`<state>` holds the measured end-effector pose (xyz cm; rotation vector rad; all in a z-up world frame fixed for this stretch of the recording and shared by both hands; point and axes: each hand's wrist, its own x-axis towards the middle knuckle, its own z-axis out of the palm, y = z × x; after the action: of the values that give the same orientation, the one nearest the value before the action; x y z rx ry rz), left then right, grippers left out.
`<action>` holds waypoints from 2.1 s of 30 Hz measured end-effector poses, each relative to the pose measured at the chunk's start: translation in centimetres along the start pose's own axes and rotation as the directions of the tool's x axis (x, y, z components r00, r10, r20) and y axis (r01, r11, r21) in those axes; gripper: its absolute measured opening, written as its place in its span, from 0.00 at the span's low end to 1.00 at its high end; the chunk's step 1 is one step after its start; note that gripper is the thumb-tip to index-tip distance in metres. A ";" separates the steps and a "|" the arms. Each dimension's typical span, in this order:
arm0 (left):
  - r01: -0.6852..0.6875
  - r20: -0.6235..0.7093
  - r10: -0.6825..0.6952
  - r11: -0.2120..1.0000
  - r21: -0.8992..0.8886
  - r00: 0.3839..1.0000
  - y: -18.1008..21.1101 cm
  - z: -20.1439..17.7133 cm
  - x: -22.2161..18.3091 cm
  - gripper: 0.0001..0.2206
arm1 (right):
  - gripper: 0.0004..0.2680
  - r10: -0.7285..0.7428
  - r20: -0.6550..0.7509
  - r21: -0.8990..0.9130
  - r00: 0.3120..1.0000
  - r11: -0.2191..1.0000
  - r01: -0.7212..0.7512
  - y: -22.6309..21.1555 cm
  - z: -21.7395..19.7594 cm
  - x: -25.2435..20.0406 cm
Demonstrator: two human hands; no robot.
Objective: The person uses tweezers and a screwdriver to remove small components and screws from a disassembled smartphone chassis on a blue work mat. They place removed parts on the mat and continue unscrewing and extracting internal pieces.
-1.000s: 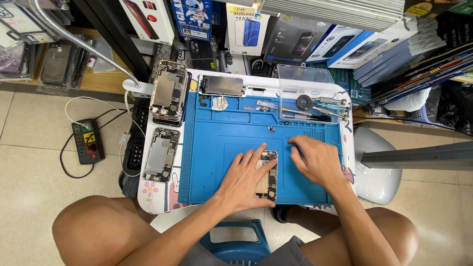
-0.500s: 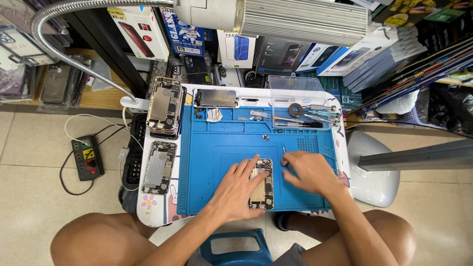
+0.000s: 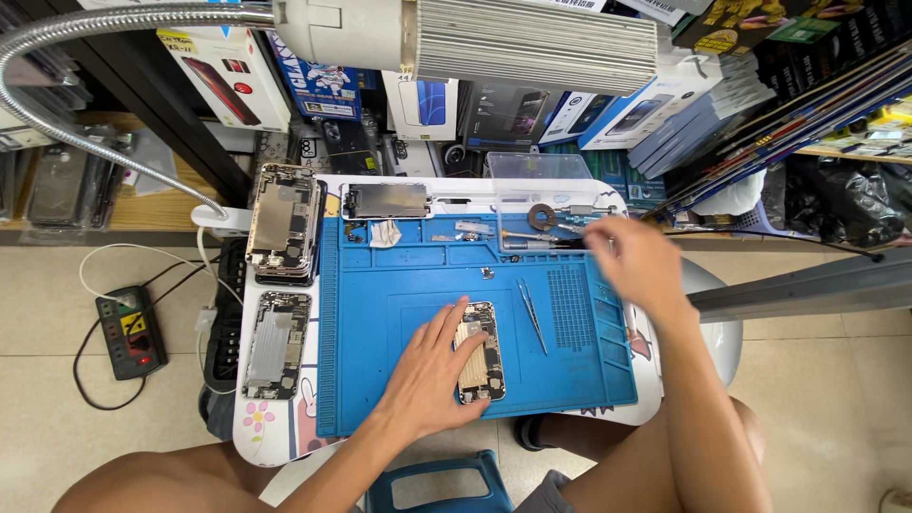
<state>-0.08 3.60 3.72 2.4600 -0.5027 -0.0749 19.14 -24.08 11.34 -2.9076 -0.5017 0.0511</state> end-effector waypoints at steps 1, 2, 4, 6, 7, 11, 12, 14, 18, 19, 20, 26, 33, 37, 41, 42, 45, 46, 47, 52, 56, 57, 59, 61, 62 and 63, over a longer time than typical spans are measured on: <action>-0.004 0.003 0.004 1.000 0.001 1.000 0.1 0.2 -0.1 0.38 | 0.11 0.005 -0.002 0.001 1.000 1.000 -0.005 1.7 0.2 0.5; -0.018 -0.009 0.019 0.999 0.037 1.000 0.2 0.3 -0.2 0.38 | 0.09 0.030 -0.116 0.015 0.993 0.999 -0.029 3.4 0.5 1.0; -0.016 -0.019 0.018 0.996 0.084 1.000 0.2 0.4 -0.4 0.37 | 0.07 0.048 -0.226 0.045 0.973 0.998 -0.039 5.5 0.8 2.0; -0.022 -0.041 0.026 0.996 0.081 0.999 -0.1 1.0 -0.7 0.36 | 0.11 0.087 -0.068 -0.013 0.994 0.996 -0.088 6.8 1.2 2.4; -0.014 -0.038 0.017 0.997 0.081 0.999 -0.2 1.2 -0.7 0.36 | 0.11 0.084 -0.061 -0.009 0.995 0.996 -0.084 6.9 1.4 2.5; -0.020 -0.056 0.028 0.991 0.134 0.998 0.2 2.4 -1.0 0.36 | 0.12 0.174 0.035 0.005 0.984 0.985 -0.174 7.0 1.4 2.9; -0.015 -0.059 0.024 0.988 0.156 0.998 0.5 2.7 -1.3 0.35 | 0.11 0.206 0.049 -0.018 0.977 0.979 -0.205 6.9 1.3 2.9; -0.002 -0.070 0.015 0.983 0.183 0.997 0.7 3.3 -1.7 0.34 | 0.10 0.182 0.018 0.000 0.983 0.983 -0.182 7.7 2.0 3.0; 0.013 -0.073 0.007 0.961 0.277 0.997 1.1 3.7 -2.0 0.34 | 0.11 0.205 -0.002 0.073 0.979 0.976 -0.204 7.7 2.2 2.8; 0.018 -0.075 0.003 0.961 0.276 0.997 1.2 3.9 -2.0 0.34 | 0.11 0.201 0.001 0.071 0.980 0.977 -0.201 7.6 2.3 2.7; 0.029 -0.074 -0.008 0.957 0.290 0.997 1.3 4.0 -1.9 0.34 | 0.10 0.224 -0.014 0.132 0.974 0.966 -0.221 7.5 2.4 2.6; 0.050 -0.074 -0.024 0.927 0.373 0.997 1.5 4.6 -2.0 0.35 | 0.07 0.272 -0.086 0.432 0.958 0.877 -0.210 6.0 1.5 2.2; 0.050 -0.075 -0.024 0.930 0.364 0.997 1.2 5.0 -2.0 0.36 | 0.07 0.197 -0.457 0.561 0.868 0.820 0.110 5.2 2.4 1.6; 0.053 -0.081 -0.025 0.931 0.362 0.996 1.2 5.0 -2.1 0.36 | 0.05 0.040 -0.572 0.399 0.819 0.887 0.235 0.4 1.2 -1.8; 0.070 -0.056 -0.056 0.953 0.296 0.997 1.4 4.5 -2.2 0.37 | 0.02 -0.134 -0.447 0.292 0.884 0.913 0.286 -4.0 1.9 -4.5; 0.084 -0.035 -0.078 0.970 0.228 0.996 1.6 4.3 -2.1 0.37 | 0.03 -0.170 -0.407 0.268 0.898 0.917 0.295 -5.0 2.3 -4.9; 0.100 -0.053 -0.090 0.965 0.241 0.995 1.8 4.3 -2.0 0.37 | 0.03 -0.223 -0.325 0.241 0.919 0.920 0.308 -8.2 2.5 -5.4; 0.100 -0.052 -0.091 0.966 0.240 0.995 1.7 4.5 -2.0 0.37 | 0.03 -0.222 -0.324 0.241 0.920 0.921 0.308 -8.4 2.7 -5.4; 0.104 -0.048 -0.095 0.966 0.237 0.994 1.7 4.6 -2.0 0.36 | 0.04 -0.242 -0.296 0.226 0.924 0.922 0.314 -8.5 2.8 -5.3; 0.089 -0.062 -0.076 0.965 0.248 0.995 1.5 4.7 -2.0 0.36 | 0.06 -0.179 -0.163 0.281 0.970 0.934 0.220 -9.3 3.6 -5.0; 0.087 -0.067 -0.073 0.965 0.247 0.995 1.4 4.9 -2.0 0.35 | 0.05 -0.227 -0.001 0.110 0.974 0.968 0.226 -10.7 3.5 -5.1; 0.088 -0.074 -0.071 0.964 0.250 0.995 1.4 5.0 -2.0 0.35 | 0.04 -0.248 0.040 0.067 0.968 0.967 0.245 -10.9 3.7 -5.2; 0.092 -0.073 -0.076 0.965 0.245 0.994 1.4 5.2 -1.9 0.35 | 0.04 -0.224 0.011 0.093 0.974 0.971 0.222 -10.5 4.7 -5.3; 0.100 -0.078 -0.084 0.966 0.238 0.993 1.4 5.3 -1.9 0.34 | 0.04 -0.204 -0.016 0.116 0.979 0.972 0.204 -10.2 5.9 -5.3; 0.098 -0.075 -0.082 0.965 0.245 0.994 1.3 5.4 -1.9 0.34 | 0.04 -0.167 -0.017 0.286 0.986 0.944 0.165 -10.2 6.7 -5.2; 0.098 -0.072 -0.082 0.963 0.251 0.994 1.3 5.5 -2.0 0.34 | 0.04 -0.130 -0.009 0.447 0.991 0.886 0.121 -10.2 7.5 -5.1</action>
<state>-3.32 0.27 -0.03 2.7266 -0.3939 0.0292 10.46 -15.06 5.94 -2.4203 -0.5915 0.1572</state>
